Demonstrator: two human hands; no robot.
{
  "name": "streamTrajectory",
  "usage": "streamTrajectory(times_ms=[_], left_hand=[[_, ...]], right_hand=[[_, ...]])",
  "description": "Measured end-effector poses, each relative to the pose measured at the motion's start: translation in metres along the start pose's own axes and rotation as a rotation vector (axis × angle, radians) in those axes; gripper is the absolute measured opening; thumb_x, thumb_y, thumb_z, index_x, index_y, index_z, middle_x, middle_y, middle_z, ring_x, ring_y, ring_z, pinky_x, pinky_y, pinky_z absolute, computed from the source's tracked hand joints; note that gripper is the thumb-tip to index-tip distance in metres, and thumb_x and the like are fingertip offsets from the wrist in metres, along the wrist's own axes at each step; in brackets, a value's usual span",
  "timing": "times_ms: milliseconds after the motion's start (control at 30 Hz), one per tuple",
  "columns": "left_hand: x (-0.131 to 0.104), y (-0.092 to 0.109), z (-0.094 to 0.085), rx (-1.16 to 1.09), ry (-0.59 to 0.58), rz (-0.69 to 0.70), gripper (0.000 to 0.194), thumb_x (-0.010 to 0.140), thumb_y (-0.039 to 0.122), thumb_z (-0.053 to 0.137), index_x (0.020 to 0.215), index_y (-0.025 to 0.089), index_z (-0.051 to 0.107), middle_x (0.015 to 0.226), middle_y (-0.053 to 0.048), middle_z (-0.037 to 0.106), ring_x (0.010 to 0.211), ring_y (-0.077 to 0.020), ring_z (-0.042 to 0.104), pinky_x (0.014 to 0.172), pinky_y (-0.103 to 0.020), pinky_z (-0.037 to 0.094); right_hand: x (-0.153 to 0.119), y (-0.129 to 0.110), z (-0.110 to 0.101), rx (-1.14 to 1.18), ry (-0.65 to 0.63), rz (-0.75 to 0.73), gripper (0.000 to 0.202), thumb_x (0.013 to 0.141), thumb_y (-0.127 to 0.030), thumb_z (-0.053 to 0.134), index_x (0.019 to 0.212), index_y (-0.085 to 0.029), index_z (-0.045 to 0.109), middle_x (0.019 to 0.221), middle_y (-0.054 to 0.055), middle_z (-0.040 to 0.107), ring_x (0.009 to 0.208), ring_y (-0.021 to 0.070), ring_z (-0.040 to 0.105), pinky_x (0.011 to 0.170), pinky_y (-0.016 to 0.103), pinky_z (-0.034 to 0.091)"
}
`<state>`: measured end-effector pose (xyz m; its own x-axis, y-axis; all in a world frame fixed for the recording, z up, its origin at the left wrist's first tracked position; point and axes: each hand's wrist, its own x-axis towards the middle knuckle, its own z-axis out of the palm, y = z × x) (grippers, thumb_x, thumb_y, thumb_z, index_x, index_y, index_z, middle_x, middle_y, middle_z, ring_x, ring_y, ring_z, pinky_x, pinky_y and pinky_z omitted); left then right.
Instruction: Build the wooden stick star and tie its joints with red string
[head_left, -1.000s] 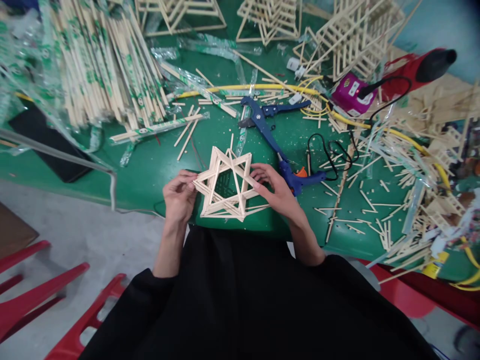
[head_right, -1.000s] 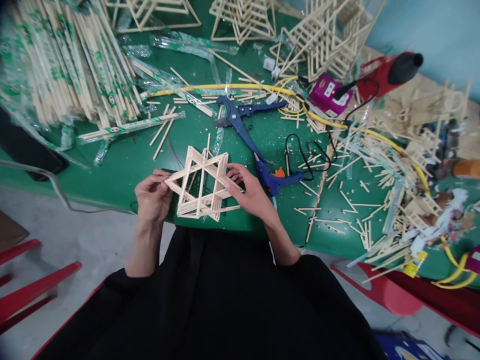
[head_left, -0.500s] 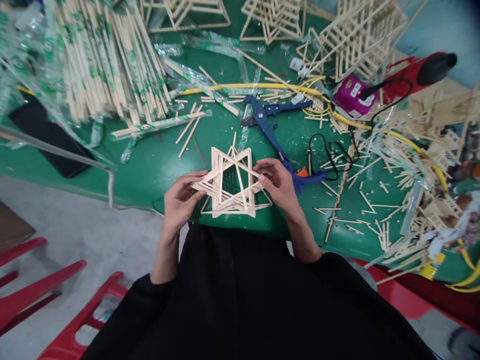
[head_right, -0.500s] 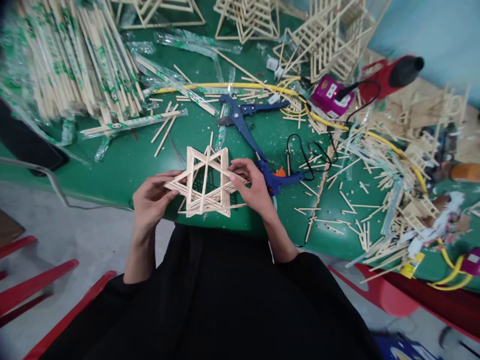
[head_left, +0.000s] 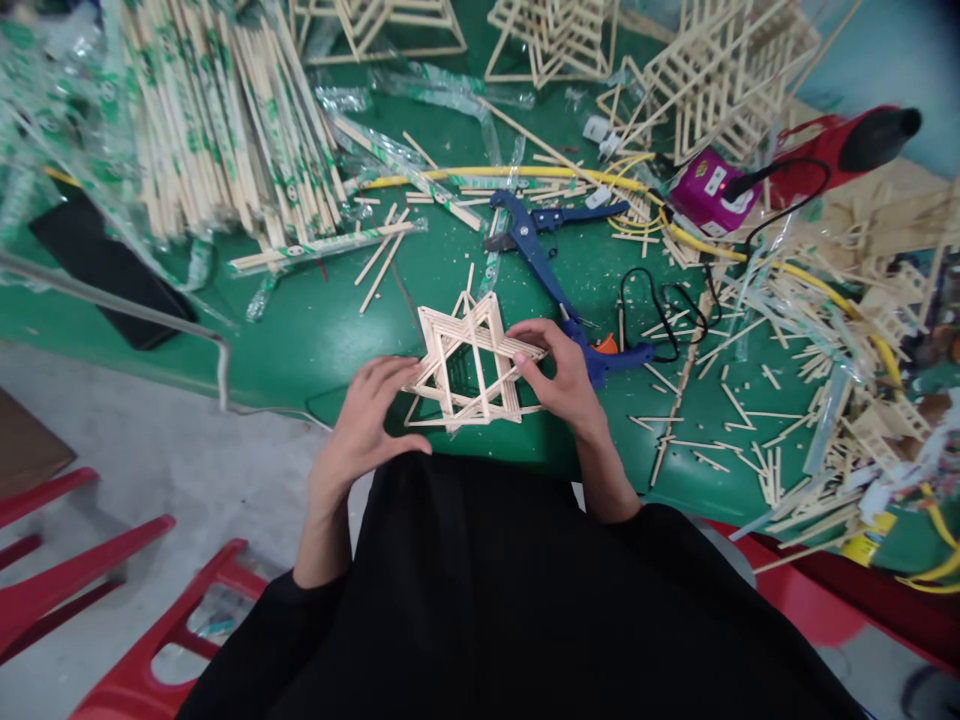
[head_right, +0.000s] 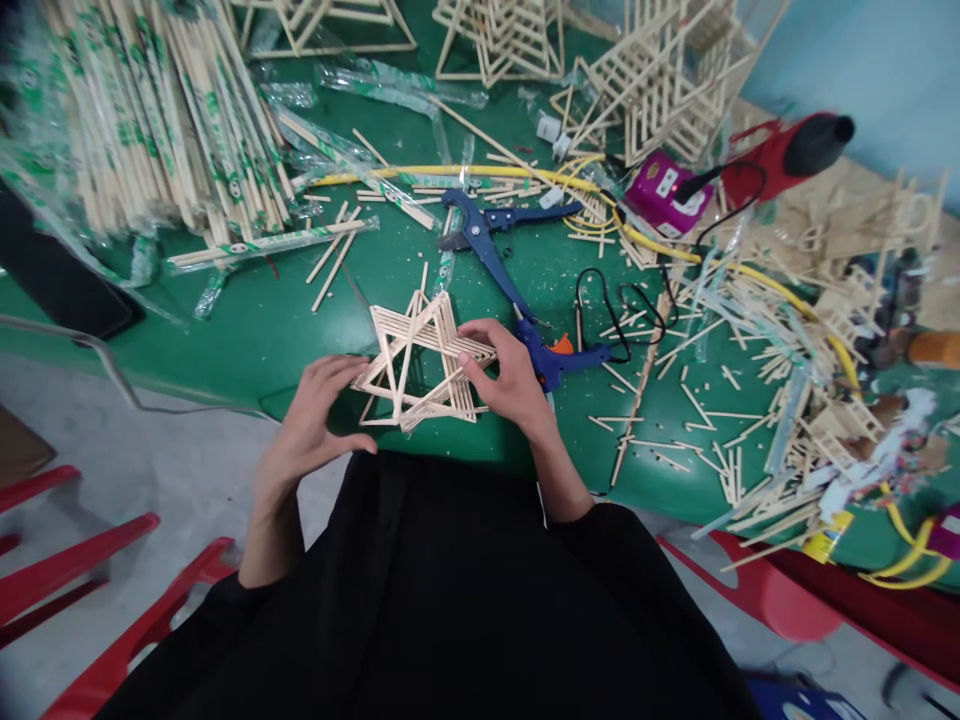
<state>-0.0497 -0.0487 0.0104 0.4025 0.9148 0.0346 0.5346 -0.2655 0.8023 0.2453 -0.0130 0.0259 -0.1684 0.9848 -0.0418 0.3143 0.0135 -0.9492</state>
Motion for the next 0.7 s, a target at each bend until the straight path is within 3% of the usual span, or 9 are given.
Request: streamTrajectory(times_ms=[67, 167, 333, 400, 533, 600, 700], left_hand=[[-0.005, -0.002, 0.007, 0.059, -0.004, 0.014, 0.09, 0.07, 0.068, 0.083, 0.145, 0.03, 0.053, 0.143, -0.012, 0.061, 0.135, -0.0356, 0.054, 0.12, -0.054, 0.04], [-0.004, -0.007, 0.015, 0.123, 0.032, 0.006, 0.077, 0.08, 0.054, 0.08, 0.148, 0.032, 0.05, 0.143, -0.012, 0.06, 0.134, -0.0348, 0.054, 0.12, -0.055, 0.038], [0.02, -0.018, -0.002, 0.134, 0.076, -0.033, 0.061, 0.087, 0.038, 0.076, 0.145, 0.032, 0.054, 0.145, -0.011, 0.059, 0.138, -0.0345, 0.051, 0.122, -0.057, 0.035], [0.034, -0.021, -0.015, 0.09, 0.042, -0.029, 0.063, 0.087, 0.04, 0.076, 0.145, 0.032, 0.054, 0.147, -0.01, 0.058, 0.138, -0.0334, 0.052, 0.121, -0.054, 0.038], [0.055, -0.024, -0.035, -0.085, -0.047, -0.006, 0.073, 0.077, 0.065, 0.08, 0.139, 0.03, 0.062, 0.137, -0.009, 0.066, 0.128, -0.0305, 0.061, 0.114, -0.044, 0.049], [0.062, -0.025, -0.038, -0.151, -0.056, 0.001, 0.067, 0.079, 0.07, 0.074, 0.131, 0.029, 0.068, 0.127, -0.009, 0.071, 0.119, -0.0279, 0.066, 0.108, -0.039, 0.053], [0.067, -0.024, -0.033, -0.211, -0.052, 0.004, 0.05, 0.083, 0.064, 0.074, 0.119, 0.03, 0.075, 0.119, -0.007, 0.075, 0.112, -0.0252, 0.07, 0.102, -0.036, 0.055]], right_hand=[[0.0, -0.002, 0.0, -0.032, -0.008, -0.02, 0.017, 0.095, -0.031, 0.058, 0.11, -0.022, 0.063, 0.11, 0.006, 0.071, 0.106, 0.0197, 0.069, 0.1, 0.043, 0.057], [0.002, -0.003, 0.001, -0.067, -0.012, -0.046, 0.017, 0.098, -0.03, 0.055, 0.111, -0.023, 0.063, 0.112, 0.007, 0.072, 0.108, 0.0202, 0.068, 0.1, 0.043, 0.056], [0.01, -0.001, 0.006, -0.115, 0.032, -0.098, 0.015, 0.098, -0.029, 0.053, 0.11, -0.024, 0.061, 0.116, 0.008, 0.071, 0.114, 0.0212, 0.067, 0.103, 0.045, 0.055], [0.014, 0.0, 0.009, -0.136, 0.051, -0.125, 0.014, 0.1, -0.029, 0.052, 0.11, -0.024, 0.061, 0.116, 0.008, 0.071, 0.115, 0.0212, 0.067, 0.103, 0.045, 0.055], [0.018, -0.001, 0.013, -0.158, 0.073, -0.155, 0.015, 0.102, -0.028, 0.047, 0.108, -0.024, 0.061, 0.116, 0.009, 0.071, 0.115, 0.0208, 0.067, 0.103, 0.046, 0.055], [0.018, -0.003, 0.014, -0.172, 0.091, -0.154, 0.016, 0.103, -0.028, 0.046, 0.108, -0.024, 0.06, 0.115, 0.009, 0.07, 0.115, 0.0209, 0.067, 0.103, 0.046, 0.055], [0.017, -0.003, 0.015, -0.2, 0.118, -0.149, 0.016, 0.102, -0.027, 0.045, 0.107, -0.024, 0.059, 0.114, 0.008, 0.07, 0.113, 0.0205, 0.067, 0.103, 0.046, 0.055]])
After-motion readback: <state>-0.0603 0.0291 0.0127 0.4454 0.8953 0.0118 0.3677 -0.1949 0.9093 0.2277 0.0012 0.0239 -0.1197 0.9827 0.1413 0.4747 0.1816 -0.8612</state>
